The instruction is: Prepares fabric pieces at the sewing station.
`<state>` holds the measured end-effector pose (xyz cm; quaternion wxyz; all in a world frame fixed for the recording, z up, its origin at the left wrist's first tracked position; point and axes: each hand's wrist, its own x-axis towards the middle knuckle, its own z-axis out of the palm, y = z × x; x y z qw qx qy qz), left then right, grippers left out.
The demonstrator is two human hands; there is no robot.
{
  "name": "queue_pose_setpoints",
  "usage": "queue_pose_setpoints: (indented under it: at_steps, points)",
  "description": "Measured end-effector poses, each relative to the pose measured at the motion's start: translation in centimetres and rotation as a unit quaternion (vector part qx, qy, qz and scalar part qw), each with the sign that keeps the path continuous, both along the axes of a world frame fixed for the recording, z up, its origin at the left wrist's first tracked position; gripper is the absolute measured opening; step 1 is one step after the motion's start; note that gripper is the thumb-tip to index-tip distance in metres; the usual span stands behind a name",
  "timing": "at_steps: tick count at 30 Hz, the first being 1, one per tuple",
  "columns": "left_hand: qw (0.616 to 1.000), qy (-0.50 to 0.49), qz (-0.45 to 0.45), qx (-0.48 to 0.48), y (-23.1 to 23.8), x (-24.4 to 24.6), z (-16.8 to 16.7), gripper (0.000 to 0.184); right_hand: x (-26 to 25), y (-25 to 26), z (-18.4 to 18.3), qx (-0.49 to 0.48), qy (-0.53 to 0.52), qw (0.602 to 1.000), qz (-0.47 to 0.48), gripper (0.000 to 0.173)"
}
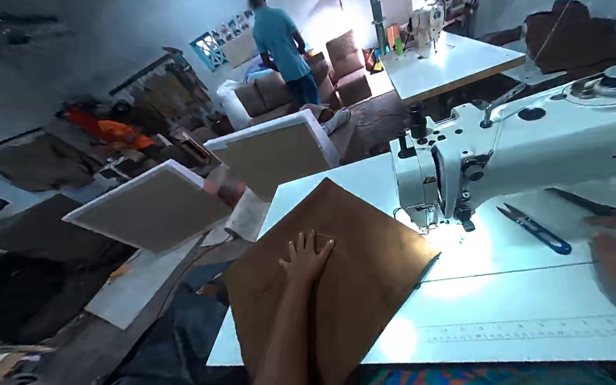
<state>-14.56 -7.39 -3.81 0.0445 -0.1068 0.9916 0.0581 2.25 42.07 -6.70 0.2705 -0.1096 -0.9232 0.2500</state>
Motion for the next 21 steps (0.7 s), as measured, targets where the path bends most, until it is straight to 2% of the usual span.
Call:
queue_pose_setpoints:
  at_steps: [4,7,10,12,14,17,18,21]
  points:
    - [0.999,0.036,-0.013,0.037,-2.1,-1.2,-0.1,0.078,0.0,-7.1,-0.7,0.0,0.007,0.993,0.115,0.025]
    - [0.977,0.115,-0.082,0.159,-3.4,0.0,-0.2,0.06,-0.2,-12.1,-0.6,0.015,0.031,0.981,0.192,0.026]
    - [0.948,0.113,-0.168,0.243,-3.7,4.2,0.3,0.037,-0.4,-15.1,-0.7,0.018,0.037,0.969,0.243,0.026]
    - [0.939,0.077,-0.23,0.243,-3.6,8.7,0.6,0.033,-0.4,-16.5,-0.8,0.011,0.028,0.961,0.276,0.024]
    - [0.926,0.061,-0.292,0.23,-3.5,13.4,0.4,0.037,-0.5,-17.5,-1.0,0.01,0.024,0.952,0.303,0.024]
    - [0.918,0.023,-0.332,0.216,-3.0,17.6,0.2,0.062,-0.7,-18.9,-1.1,0.006,0.017,0.946,0.323,0.023]
    - [0.921,0.015,-0.329,0.207,-2.8,18.3,0.1,0.064,-0.6,-19.3,-1.2,0.002,0.013,0.944,0.329,0.022]
    - [0.929,0.034,-0.319,0.186,-2.4,19.1,-0.2,0.053,-0.6,-19.9,-1.6,0.015,0.021,0.941,0.338,0.022]
